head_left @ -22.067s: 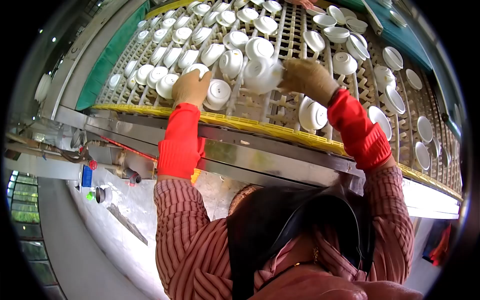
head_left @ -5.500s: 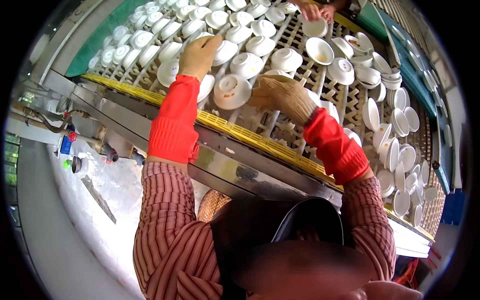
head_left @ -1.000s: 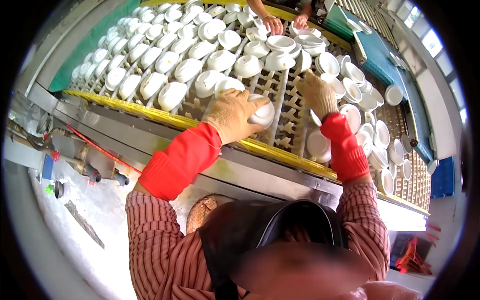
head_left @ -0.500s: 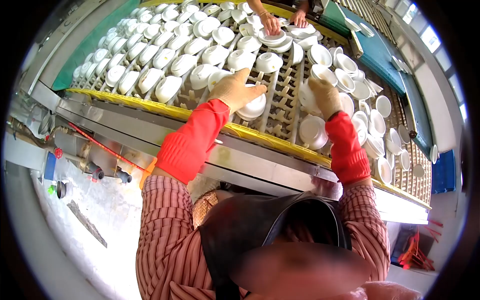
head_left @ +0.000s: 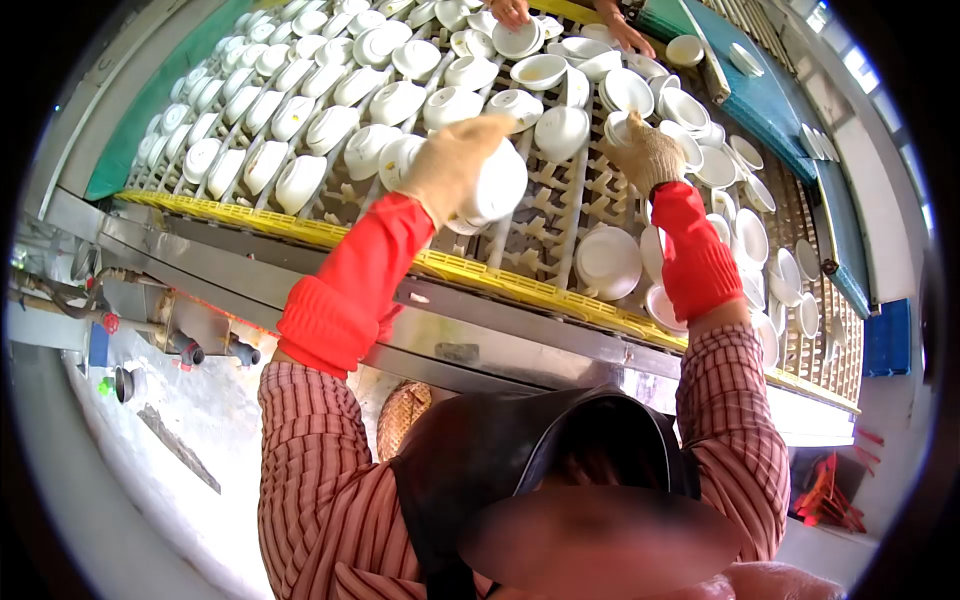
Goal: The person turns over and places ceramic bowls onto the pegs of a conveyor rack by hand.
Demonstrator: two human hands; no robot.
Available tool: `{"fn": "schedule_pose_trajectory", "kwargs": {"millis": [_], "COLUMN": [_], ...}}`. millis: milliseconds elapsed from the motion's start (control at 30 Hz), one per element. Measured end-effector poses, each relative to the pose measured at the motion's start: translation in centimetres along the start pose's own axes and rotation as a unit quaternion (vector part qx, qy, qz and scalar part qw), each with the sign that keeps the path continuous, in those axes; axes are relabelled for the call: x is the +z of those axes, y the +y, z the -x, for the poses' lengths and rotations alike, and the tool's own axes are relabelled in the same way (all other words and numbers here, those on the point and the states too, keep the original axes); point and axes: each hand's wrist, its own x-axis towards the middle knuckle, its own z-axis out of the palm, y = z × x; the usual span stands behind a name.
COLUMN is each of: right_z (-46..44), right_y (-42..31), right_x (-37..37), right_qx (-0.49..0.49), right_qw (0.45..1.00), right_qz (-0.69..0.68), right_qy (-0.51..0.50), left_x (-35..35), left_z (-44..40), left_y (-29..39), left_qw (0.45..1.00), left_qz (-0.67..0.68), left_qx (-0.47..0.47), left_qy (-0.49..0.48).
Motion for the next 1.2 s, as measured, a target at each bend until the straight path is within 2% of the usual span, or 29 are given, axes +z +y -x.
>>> {"fn": "schedule_pose_trajectory", "kwargs": {"millis": [67, 100, 133, 167, 200, 233, 267, 367, 400, 533, 567, 633, 667, 700, 767, 800, 833, 900, 933, 967, 1033, 1067, 1100, 1167, 1200], "right_z": [-0.5, -0.8, -1.1, -1.4, -1.3, -0.9, -0.5, 1.2, 1.0, 3.6, 3.4, 2.7, 2.9, 4.0, 3.4, 3.3, 3.3, 3.7, 2.2, 0.8, 2.1, 2.3, 2.4, 2.2, 1.6], "right_y": [1.1, 1.2, 1.4, 1.7, 1.6, 0.8, 0.6, 1.5, 1.8, 0.2, 0.6, 1.4, 0.9, -0.8, -1.7, -1.9, -2.1, -3.4, -1.4, 0.4, 0.1, 1.0, 1.4, 1.8, 1.8], "right_x": [1.5, 2.3, 3.4, 4.1, 3.8, 2.6, 1.5, 0.8, 0.7, -3.7, -3.3, -1.9, -1.7, -3.6, -2.5, -2.5, -2.6, -3.9, -1.0, 1.6, -1.2, -0.1, 0.6, 1.4, 1.2], "right_qx": [-0.046, -0.056, -0.067, -0.077, -0.067, -0.056, -0.046, -0.012, -0.020, 0.020, -0.088, -0.294, -0.317, -0.275, -0.254, -0.292, -0.187, 0.025, -0.044, -0.109, -0.041, -0.098, -0.103, -0.116, -0.116], "right_qw": [0.997, 0.997, 0.996, 0.995, 0.996, 0.997, 0.997, 0.991, 0.989, 0.953, 0.959, 0.907, 0.888, 0.907, 0.913, 0.907, 0.935, 0.949, 0.974, 0.984, 0.992, 0.991, 0.993, 0.992, 0.991], "right_qz": [0.054, 0.053, 0.054, 0.057, 0.055, 0.053, 0.052, -0.110, -0.119, -0.300, -0.266, -0.182, -0.194, -0.230, -0.280, -0.251, -0.278, -0.314, -0.222, -0.127, -0.115, -0.093, -0.063, -0.003, -0.018], "right_qy": [-0.030, -0.010, 0.012, 0.032, 0.006, -0.019, -0.044, -0.070, -0.089, -0.047, 0.052, 0.240, 0.272, 0.220, 0.154, 0.167, 0.118, 0.011, 0.031, 0.064, -0.027, 0.010, -0.009, -0.046, -0.072], "left_x": [-1.8, -2.4, -2.2, -1.3, 0.2, 1.0, 0.4, 0.0, -0.1, 0.5, 0.9, 1.3, 1.4, 1.5, 1.3, 1.1, 0.9, 1.4, 1.9, 2.4, 4.2, 5.7, 7.5, 10.2, 11.8], "left_z": [-1.5, -2.0, -2.5, -3.4, -4.7, -5.4, -4.9, -4.0, -3.6, -2.9, -2.8, -2.6, -2.5, -2.6, -2.4, -2.3, -2.3, -2.1, -2.0, -1.8, -1.2, -0.8, -0.1, 1.3, 2.2], "left_y": [0.1, 0.4, 1.1, -0.4, -2.9, -4.5, -3.9, -3.8, -3.2, -0.2, 0.6, 1.6, 2.1, 2.3, 2.2, 2.2, 2.3, 2.3, 2.4, 3.3, 6.4, 7.6, 8.8, 11.1, 11.9], "left_qw": [0.998, 0.939, 0.941, 0.974, 0.986, 0.978, 0.955, 0.934, 0.930, 0.944, 0.949, 0.957, 0.960, 0.962, 0.959, 0.958, 0.957, 0.948, 0.943, 0.946, 0.945, 0.937, 0.923, 0.888, 0.868], "left_qz": [0.009, 0.332, 0.313, 0.174, 0.032, -0.110, -0.270, -0.332, -0.340, -0.283, -0.265, -0.241, -0.236, -0.231, -0.243, -0.247, -0.251, -0.253, -0.254, -0.263, -0.279, -0.260, -0.238, -0.213, -0.243], "left_qx": [0.035, -0.012, -0.051, -0.054, -0.055, -0.055, -0.052, 0.014, 0.028, 0.059, 0.063, 0.054, 0.042, 0.032, 0.016, 0.011, 0.005, 0.064, 0.093, 0.111, 0.151, 0.225, 0.297, 0.404, 0.430], "left_qy": [0.055, 0.088, 0.115, 0.137, 0.154, 0.168, 0.111, 0.129, 0.138, 0.159, 0.159, 0.153, 0.147, 0.143, 0.146, 0.146, 0.147, 0.179, 0.194, 0.156, 0.079, 0.065, 0.049, -0.041, -0.050]}}
